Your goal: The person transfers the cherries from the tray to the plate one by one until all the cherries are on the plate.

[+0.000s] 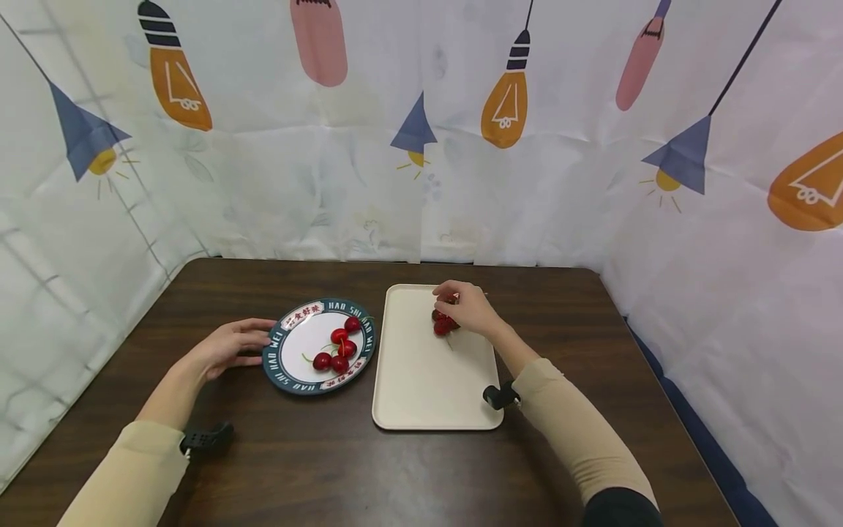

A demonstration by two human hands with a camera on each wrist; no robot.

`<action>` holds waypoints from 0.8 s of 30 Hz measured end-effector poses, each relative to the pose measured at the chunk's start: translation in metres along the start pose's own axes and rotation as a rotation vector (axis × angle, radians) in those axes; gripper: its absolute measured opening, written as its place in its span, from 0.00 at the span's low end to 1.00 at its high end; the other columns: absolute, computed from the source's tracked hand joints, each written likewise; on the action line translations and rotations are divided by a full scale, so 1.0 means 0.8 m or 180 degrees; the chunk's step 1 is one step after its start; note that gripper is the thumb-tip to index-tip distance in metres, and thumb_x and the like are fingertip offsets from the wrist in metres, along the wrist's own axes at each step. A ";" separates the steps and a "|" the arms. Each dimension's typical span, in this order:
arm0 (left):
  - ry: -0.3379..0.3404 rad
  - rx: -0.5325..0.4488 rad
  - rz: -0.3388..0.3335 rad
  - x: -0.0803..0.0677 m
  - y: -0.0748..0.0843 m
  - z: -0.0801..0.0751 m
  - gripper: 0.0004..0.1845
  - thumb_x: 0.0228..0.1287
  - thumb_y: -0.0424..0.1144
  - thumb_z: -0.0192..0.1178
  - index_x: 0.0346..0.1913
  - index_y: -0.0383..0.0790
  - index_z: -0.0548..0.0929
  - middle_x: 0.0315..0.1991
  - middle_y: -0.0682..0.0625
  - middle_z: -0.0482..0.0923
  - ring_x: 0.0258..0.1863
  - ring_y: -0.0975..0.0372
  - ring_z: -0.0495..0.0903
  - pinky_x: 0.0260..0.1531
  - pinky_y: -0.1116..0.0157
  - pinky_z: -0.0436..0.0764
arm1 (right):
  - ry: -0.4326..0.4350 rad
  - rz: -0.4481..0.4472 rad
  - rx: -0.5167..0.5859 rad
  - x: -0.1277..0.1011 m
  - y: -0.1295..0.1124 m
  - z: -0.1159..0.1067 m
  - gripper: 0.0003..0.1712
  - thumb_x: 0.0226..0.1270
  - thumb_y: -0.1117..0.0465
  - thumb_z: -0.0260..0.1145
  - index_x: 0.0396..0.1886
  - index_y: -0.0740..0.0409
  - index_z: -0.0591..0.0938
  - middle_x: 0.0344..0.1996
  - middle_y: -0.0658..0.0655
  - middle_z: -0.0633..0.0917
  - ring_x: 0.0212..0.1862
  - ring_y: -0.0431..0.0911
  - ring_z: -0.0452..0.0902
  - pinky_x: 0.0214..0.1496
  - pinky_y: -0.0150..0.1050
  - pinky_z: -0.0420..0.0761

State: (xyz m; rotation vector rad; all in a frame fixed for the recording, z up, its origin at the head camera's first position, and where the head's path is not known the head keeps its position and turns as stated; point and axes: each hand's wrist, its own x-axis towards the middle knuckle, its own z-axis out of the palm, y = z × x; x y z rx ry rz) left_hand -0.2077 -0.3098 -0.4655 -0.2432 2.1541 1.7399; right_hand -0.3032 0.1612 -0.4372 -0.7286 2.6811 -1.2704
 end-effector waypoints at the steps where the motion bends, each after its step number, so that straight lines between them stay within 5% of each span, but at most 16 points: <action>1: 0.0002 0.0002 0.0001 0.000 0.000 0.000 0.31 0.77 0.38 0.59 0.76 0.32 0.64 0.62 0.37 0.73 0.47 0.58 0.82 0.49 0.60 0.86 | 0.0032 0.0038 0.0002 -0.001 0.004 -0.003 0.17 0.73 0.61 0.67 0.57 0.63 0.83 0.45 0.55 0.86 0.50 0.52 0.79 0.51 0.48 0.81; 9: 0.0023 0.0005 -0.0003 -0.001 0.000 0.001 0.31 0.77 0.38 0.59 0.76 0.32 0.64 0.62 0.37 0.73 0.47 0.59 0.82 0.49 0.60 0.86 | 0.0192 0.0227 -0.0106 -0.006 0.025 -0.023 0.17 0.74 0.62 0.67 0.59 0.63 0.83 0.50 0.59 0.85 0.57 0.57 0.77 0.61 0.56 0.78; 24: 0.0041 0.0004 -0.0008 -0.002 0.001 0.002 0.30 0.77 0.38 0.58 0.76 0.32 0.65 0.63 0.36 0.71 0.48 0.57 0.81 0.49 0.59 0.86 | 0.0215 0.0625 -0.0139 -0.001 0.048 -0.038 0.20 0.74 0.65 0.65 0.64 0.61 0.80 0.63 0.63 0.79 0.55 0.59 0.79 0.52 0.53 0.83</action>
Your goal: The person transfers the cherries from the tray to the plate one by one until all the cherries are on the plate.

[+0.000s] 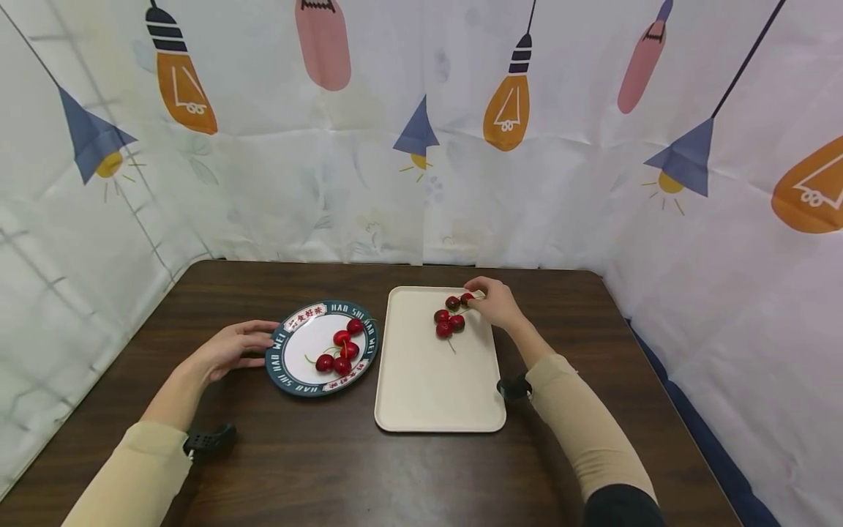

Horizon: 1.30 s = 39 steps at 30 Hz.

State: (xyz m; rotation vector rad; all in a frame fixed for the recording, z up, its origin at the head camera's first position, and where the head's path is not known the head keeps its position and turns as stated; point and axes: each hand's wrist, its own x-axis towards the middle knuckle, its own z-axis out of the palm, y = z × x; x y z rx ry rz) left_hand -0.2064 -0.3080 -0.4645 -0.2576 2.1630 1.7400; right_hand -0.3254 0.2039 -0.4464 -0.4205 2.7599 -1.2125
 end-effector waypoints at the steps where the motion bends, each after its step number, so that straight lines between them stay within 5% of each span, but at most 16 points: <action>1: 0.0002 0.0001 0.0000 0.000 0.000 0.000 0.30 0.77 0.38 0.59 0.76 0.32 0.65 0.64 0.36 0.71 0.48 0.57 0.81 0.49 0.59 0.86 | -0.0009 0.0008 -0.0015 0.001 0.001 0.000 0.21 0.74 0.65 0.65 0.64 0.61 0.79 0.63 0.64 0.78 0.54 0.58 0.78 0.51 0.52 0.83; 12: 0.0004 -0.0022 0.0007 0.000 -0.001 0.000 0.30 0.77 0.38 0.58 0.76 0.32 0.65 0.63 0.36 0.72 0.48 0.58 0.81 0.49 0.59 0.86 | -0.0112 0.0037 -0.0158 0.007 0.004 0.004 0.23 0.70 0.66 0.69 0.63 0.62 0.80 0.62 0.66 0.79 0.63 0.61 0.72 0.57 0.57 0.79; 21: 0.0010 0.0006 -0.0022 0.000 -0.003 0.000 0.31 0.76 0.39 0.59 0.76 0.33 0.65 0.64 0.36 0.72 0.48 0.57 0.81 0.49 0.59 0.86 | -0.0161 0.0038 -0.0282 0.007 0.008 0.008 0.20 0.67 0.68 0.70 0.58 0.62 0.83 0.57 0.65 0.82 0.57 0.59 0.75 0.47 0.48 0.80; 39: -0.0002 0.0002 0.0000 -0.002 -0.002 0.001 0.31 0.77 0.38 0.58 0.76 0.32 0.64 0.65 0.35 0.71 0.49 0.57 0.81 0.49 0.59 0.86 | -0.0085 -0.0290 -0.0237 -0.003 -0.014 -0.006 0.18 0.70 0.64 0.70 0.58 0.60 0.83 0.59 0.64 0.82 0.55 0.59 0.76 0.46 0.48 0.79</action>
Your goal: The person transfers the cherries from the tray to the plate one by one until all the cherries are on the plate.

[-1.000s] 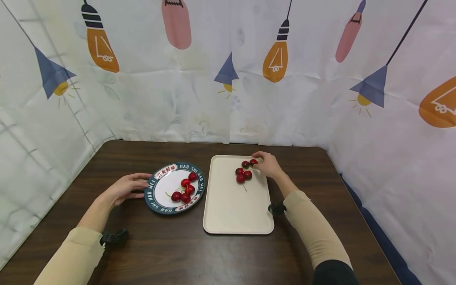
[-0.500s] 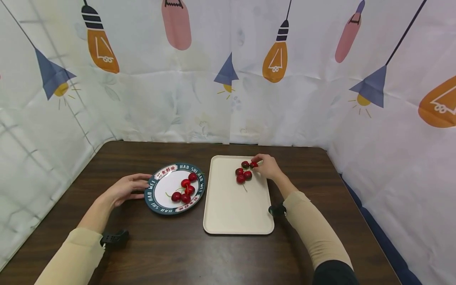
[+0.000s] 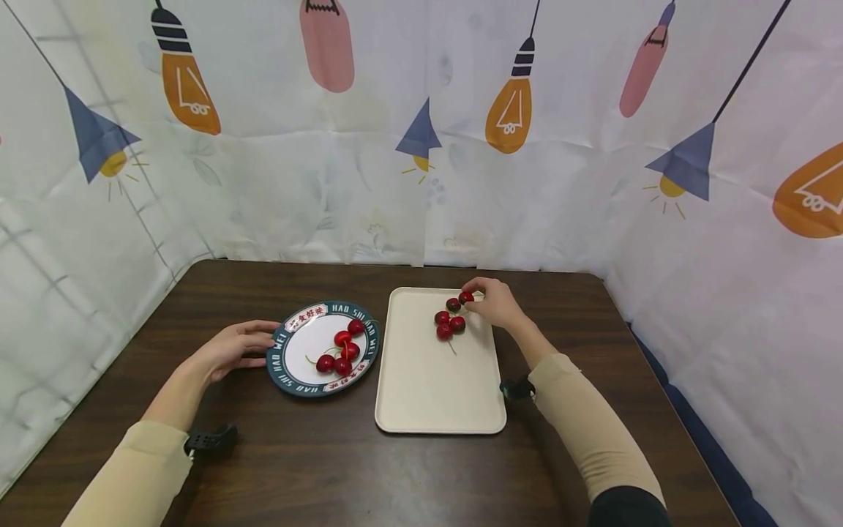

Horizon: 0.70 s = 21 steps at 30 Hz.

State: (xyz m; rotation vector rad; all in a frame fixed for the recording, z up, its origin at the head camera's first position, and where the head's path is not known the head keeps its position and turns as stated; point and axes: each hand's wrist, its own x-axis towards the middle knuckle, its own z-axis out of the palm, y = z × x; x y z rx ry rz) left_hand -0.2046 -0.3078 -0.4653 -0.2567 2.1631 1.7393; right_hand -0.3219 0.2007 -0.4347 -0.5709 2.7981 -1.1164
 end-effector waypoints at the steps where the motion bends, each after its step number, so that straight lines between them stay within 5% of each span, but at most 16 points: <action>1: -0.0002 -0.0003 -0.0002 0.000 0.000 0.000 0.31 0.77 0.38 0.58 0.76 0.32 0.64 0.65 0.35 0.70 0.49 0.57 0.81 0.49 0.59 0.86 | -0.0003 -0.0018 0.0037 0.000 -0.004 0.000 0.18 0.70 0.64 0.71 0.58 0.60 0.83 0.59 0.64 0.82 0.56 0.60 0.76 0.46 0.48 0.79; 11: 0.0013 -0.0006 0.0004 0.002 0.000 0.001 0.30 0.77 0.38 0.59 0.76 0.32 0.65 0.65 0.35 0.70 0.49 0.57 0.81 0.49 0.59 0.86 | -0.0077 -0.0207 0.0120 0.005 -0.043 0.009 0.18 0.69 0.64 0.71 0.57 0.58 0.84 0.58 0.61 0.84 0.36 0.55 0.75 0.35 0.41 0.74; 17: 0.0033 0.0021 -0.0004 0.001 0.001 0.001 0.31 0.77 0.39 0.59 0.76 0.32 0.65 0.65 0.35 0.70 0.48 0.57 0.81 0.49 0.59 0.86 | -0.0220 -0.0325 0.0245 0.010 -0.061 0.023 0.18 0.69 0.63 0.71 0.58 0.56 0.84 0.58 0.59 0.83 0.33 0.50 0.76 0.35 0.38 0.77; 21: 0.0021 0.0026 -0.0005 0.001 0.002 0.002 0.31 0.77 0.39 0.58 0.76 0.32 0.64 0.65 0.35 0.70 0.49 0.57 0.81 0.49 0.59 0.86 | -0.0350 -0.0364 0.0233 0.011 -0.074 0.034 0.18 0.69 0.62 0.71 0.58 0.55 0.84 0.56 0.57 0.84 0.24 0.44 0.70 0.26 0.36 0.72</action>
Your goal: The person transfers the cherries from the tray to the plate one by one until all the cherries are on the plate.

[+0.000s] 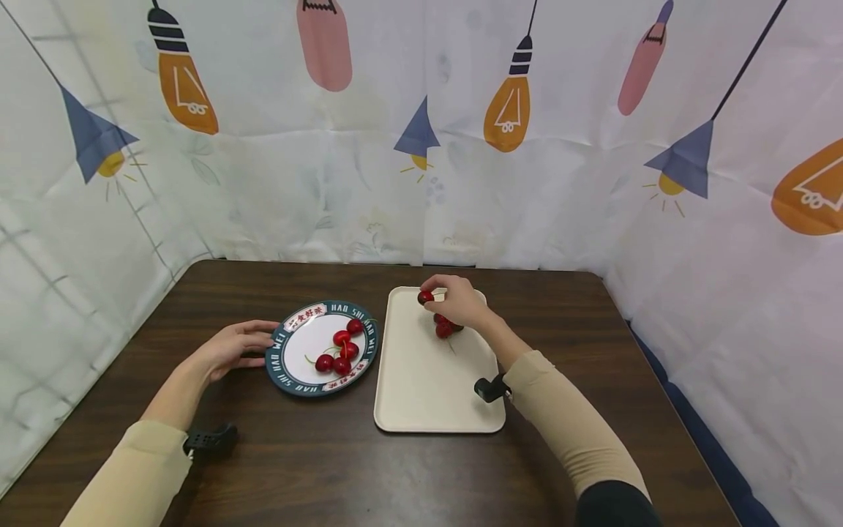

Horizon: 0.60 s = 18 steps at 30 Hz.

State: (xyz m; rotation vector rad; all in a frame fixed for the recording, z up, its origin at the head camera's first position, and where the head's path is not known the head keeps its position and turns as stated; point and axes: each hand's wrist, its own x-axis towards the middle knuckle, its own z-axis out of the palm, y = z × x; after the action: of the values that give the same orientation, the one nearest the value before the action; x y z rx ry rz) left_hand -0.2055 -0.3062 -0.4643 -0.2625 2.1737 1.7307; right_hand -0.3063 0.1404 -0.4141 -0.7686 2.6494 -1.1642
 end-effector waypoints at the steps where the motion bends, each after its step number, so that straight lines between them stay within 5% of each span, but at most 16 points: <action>1: -0.0001 0.0002 -0.0001 0.000 0.000 0.000 0.30 0.77 0.39 0.58 0.76 0.32 0.65 0.65 0.35 0.70 0.49 0.57 0.81 0.49 0.59 0.86 | -0.0019 -0.0012 -0.0038 0.001 -0.003 0.004 0.18 0.69 0.62 0.72 0.57 0.55 0.84 0.55 0.56 0.84 0.22 0.43 0.68 0.24 0.36 0.70; 11: -0.0005 -0.0010 -0.0004 0.000 0.001 0.001 0.31 0.77 0.38 0.59 0.76 0.32 0.64 0.65 0.35 0.70 0.48 0.58 0.81 0.49 0.60 0.86 | -0.0244 -0.0310 -0.0114 0.007 -0.032 0.038 0.18 0.65 0.63 0.75 0.54 0.54 0.85 0.50 0.52 0.85 0.17 0.42 0.63 0.21 0.35 0.67; 18: 0.0003 0.0002 -0.0014 -0.002 0.004 -0.001 0.29 0.77 0.36 0.57 0.76 0.31 0.65 0.64 0.35 0.70 0.48 0.58 0.81 0.48 0.60 0.86 | -0.0388 -0.0569 -0.0219 0.016 -0.050 0.061 0.16 0.66 0.63 0.74 0.54 0.55 0.86 0.49 0.50 0.86 0.26 0.43 0.68 0.29 0.35 0.71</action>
State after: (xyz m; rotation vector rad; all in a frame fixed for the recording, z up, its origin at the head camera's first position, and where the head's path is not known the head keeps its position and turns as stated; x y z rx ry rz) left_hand -0.2054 -0.3061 -0.4612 -0.2676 2.1727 1.7280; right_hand -0.2855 0.0801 -0.4179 -1.0721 2.5752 -1.0327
